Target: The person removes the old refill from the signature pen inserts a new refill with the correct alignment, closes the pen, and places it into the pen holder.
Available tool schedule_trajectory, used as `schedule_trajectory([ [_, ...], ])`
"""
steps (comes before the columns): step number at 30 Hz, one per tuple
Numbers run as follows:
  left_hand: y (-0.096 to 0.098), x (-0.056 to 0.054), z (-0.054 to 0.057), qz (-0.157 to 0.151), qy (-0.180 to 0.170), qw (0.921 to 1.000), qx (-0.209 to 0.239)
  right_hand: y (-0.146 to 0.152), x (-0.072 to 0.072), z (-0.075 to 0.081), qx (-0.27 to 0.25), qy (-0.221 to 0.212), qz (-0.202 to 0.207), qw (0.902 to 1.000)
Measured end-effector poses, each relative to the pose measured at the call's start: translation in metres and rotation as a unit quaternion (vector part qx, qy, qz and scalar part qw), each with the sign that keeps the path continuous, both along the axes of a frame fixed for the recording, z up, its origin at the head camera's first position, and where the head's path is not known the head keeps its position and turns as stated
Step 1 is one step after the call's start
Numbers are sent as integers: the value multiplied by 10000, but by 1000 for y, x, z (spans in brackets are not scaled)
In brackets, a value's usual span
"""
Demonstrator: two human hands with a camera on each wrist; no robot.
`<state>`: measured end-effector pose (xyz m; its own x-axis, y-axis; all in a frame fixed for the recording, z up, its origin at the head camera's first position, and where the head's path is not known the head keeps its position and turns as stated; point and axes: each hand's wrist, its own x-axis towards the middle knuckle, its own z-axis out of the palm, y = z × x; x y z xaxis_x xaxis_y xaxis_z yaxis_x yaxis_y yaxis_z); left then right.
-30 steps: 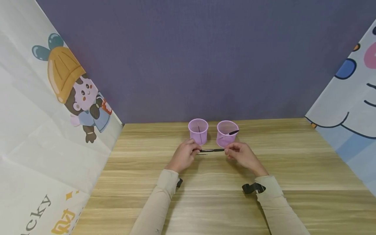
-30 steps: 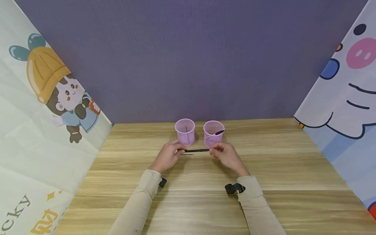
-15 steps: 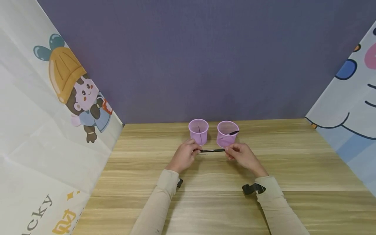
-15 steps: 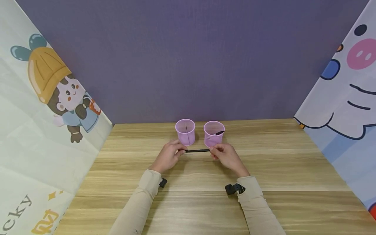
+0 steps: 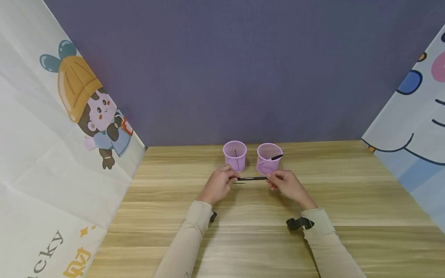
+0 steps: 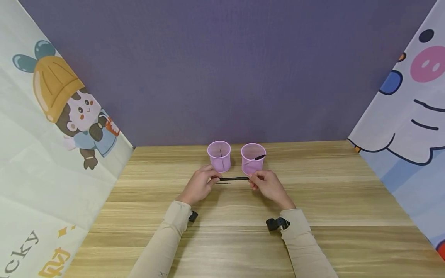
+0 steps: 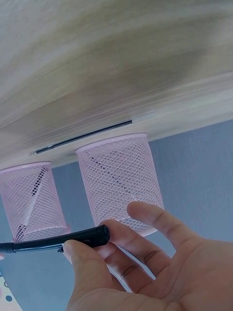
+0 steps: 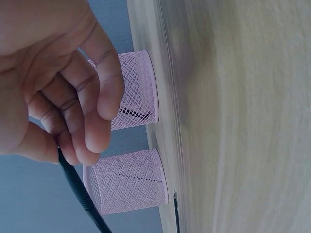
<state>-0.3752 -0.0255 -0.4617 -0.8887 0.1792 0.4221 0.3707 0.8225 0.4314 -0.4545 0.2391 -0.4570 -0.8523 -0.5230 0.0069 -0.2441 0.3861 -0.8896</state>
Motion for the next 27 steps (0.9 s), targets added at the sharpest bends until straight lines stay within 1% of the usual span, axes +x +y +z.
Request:
schedule_trajectory([
  [5,0,-1,-1,2,21,10000,-19,0,-1,-1,4,36,22,10000],
  [12,-1,0,1,-31,-50,10000,32,-1,-1,-1,34,26,-3,10000],
  [18,-1,0,0,-21,-19,10000,22,-1,-2,-2,-112,98,-17,9999],
  [21,-2,0,0,5,-30,10000,37,-1,-1,-1,-240,8,-72,9997],
  [24,-2,1,0,41,-73,9999,70,-1,0,1,-333,-179,-123,9992],
  [27,-3,1,0,56,-85,9999,91,-1,1,2,-386,-266,-54,9989],
])
